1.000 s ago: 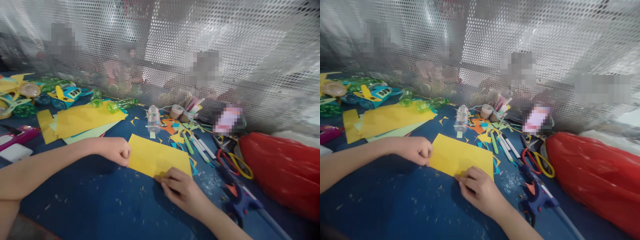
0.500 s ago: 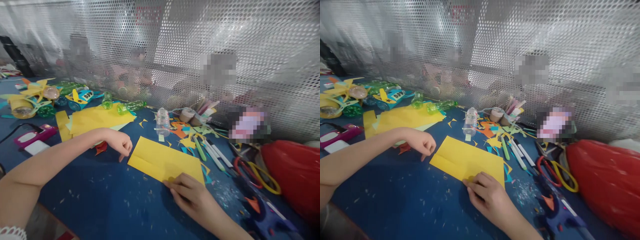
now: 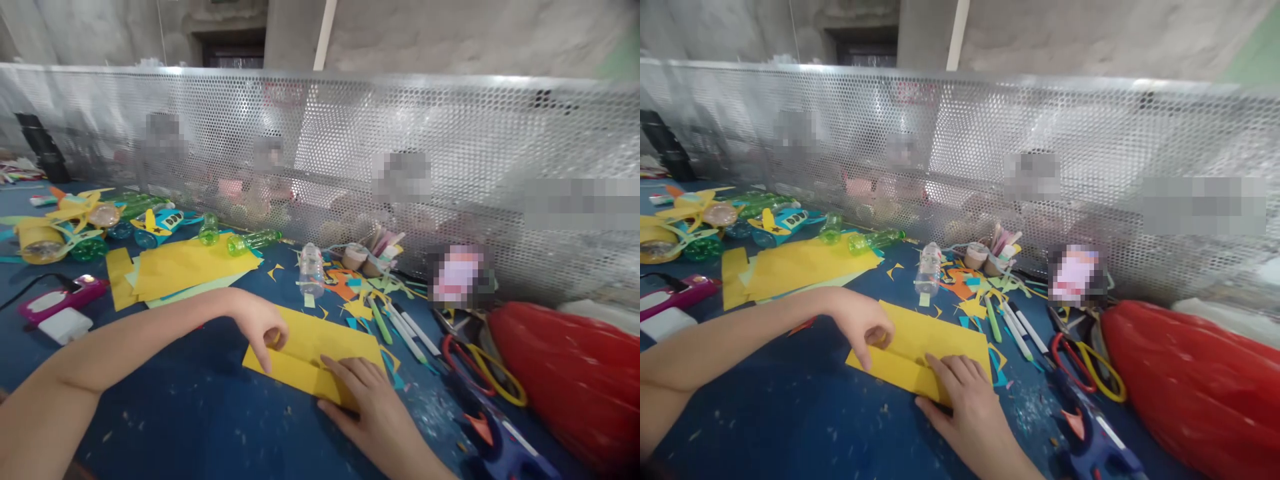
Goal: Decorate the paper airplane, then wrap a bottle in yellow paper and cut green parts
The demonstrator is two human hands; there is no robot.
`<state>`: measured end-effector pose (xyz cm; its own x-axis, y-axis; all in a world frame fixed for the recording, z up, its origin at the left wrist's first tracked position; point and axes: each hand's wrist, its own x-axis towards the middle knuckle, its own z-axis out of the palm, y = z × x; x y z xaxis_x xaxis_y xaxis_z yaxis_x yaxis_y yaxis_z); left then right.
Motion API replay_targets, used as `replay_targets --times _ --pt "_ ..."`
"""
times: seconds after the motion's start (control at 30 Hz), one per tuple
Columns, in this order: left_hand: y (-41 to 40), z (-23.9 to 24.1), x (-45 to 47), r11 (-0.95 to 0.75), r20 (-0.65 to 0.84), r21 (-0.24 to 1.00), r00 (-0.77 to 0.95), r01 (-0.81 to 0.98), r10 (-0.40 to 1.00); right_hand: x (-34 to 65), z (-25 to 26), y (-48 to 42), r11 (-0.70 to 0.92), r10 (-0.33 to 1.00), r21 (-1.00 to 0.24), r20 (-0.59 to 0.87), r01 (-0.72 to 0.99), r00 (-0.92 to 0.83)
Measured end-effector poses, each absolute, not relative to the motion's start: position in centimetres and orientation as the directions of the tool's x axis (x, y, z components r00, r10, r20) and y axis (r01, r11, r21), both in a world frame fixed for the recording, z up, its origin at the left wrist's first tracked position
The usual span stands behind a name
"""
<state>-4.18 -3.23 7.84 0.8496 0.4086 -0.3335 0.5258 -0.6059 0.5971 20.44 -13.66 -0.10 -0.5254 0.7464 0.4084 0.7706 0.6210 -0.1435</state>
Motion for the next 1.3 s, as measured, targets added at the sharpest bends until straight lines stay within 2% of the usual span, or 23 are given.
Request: replay_targets --times 0.1,0.2,0.3,0.33,0.37,0.43,0.47,0.53,0.6,0.67,0.73,0.8,0.93,1.03,1.17,1.3 --pt "-2.5 8.1 -3.5 -0.536 -0.342 0.719 0.896 0.443 0.282 20.2 0.1 -13.8 0.635 0.73 -0.153 0.438 0.757 -0.524" --pt "-0.9 8.1 -3.5 -0.365 -0.3 0.862 0.934 0.351 0.192 20.3 0.6 -14.0 0.729 0.613 -0.115 0.549 0.675 -0.568" --pt "1.1 7.5 -4.0 -0.138 -0.132 0.974 0.949 0.178 0.287 20.9 1.3 -14.5 0.819 0.461 -0.056 0.656 0.571 -0.598" --pt "1.7 7.1 -4.1 -0.06 -0.094 0.991 0.942 0.119 0.321 21.2 1.5 -14.6 0.831 0.437 -0.071 0.698 0.552 -0.568" --pt "2.2 6.7 -4.3 0.021 -0.069 0.998 0.933 0.066 0.352 21.5 1.6 -14.8 0.823 0.443 -0.124 0.751 0.554 -0.49" --pt "2.6 5.9 -4.5 0.185 -0.054 0.982 0.919 -0.02 0.39 21.9 1.8 -14.8 0.731 0.557 -0.37 0.809 0.574 -0.187" --pt "2.6 5.6 -4.4 0.26 -0.057 0.964 0.918 -0.052 0.393 22.0 1.9 -14.7 0.641 0.639 -0.538 0.769 0.548 0.008" --pt "2.0 5.1 -4.1 0.39 -0.063 0.917 0.931 -0.088 0.36 22.2 1.8 -14.3 0.416 0.776 -0.82 0.546 0.393 0.316" --pt "1.0 4.9 -3.6 0.484 -0.064 0.871 0.956 -0.087 0.287 22.1 1.5 -13.6 0.206 0.865 -0.958 0.273 0.198 0.42" --pt "-0.3 4.6 -2.9 0.545 -0.078 0.836 0.968 -0.067 0.238 22.1 1.1 -12.9 0.027 0.914 -0.999 0.04 0.038 0.404" --pt "-1.3 4.2 -2.2 0.585 -0.101 0.809 0.965 -0.063 0.243 21.9 0.7 -12.4 -0.109 0.934 -0.993 -0.119 -0.047 0.336" --pt "-1.8 3.4 -1.7 0.603 -0.131 0.793 0.946 -0.079 0.296 21.8 0.5 -12.2 -0.168 0.949 -0.985 -0.17 -0.032 0.265" --pt "-1.8 1.5 -0.9 0.551 -0.256 0.831 0.829 -0.073 0.497 21.7 0.0 -12.1 -0.131 0.983 -0.987 -0.117 0.093 0.141" --pt "-1.8 0.9 -0.7 0.527 -0.332 0.849 0.734 -0.042 0.593 21.7 -0.2 -12.1 -0.066 0.995 -0.989 -0.055 0.133 0.083" --pt "-2.5 1.4 -0.9 0.448 -0.309 0.894 0.678 -0.033 0.667 21.7 0.0 -12.1 -0.029 0.997 -0.988 -0.016 0.15 0.082" --pt "-3.1 2.0 -1.3 0.375 -0.271 0.927 0.695 0.001 0.666 22.0 0.1 -12.0 -0.029 0.994 -0.991 -0.015 0.127 0.11"
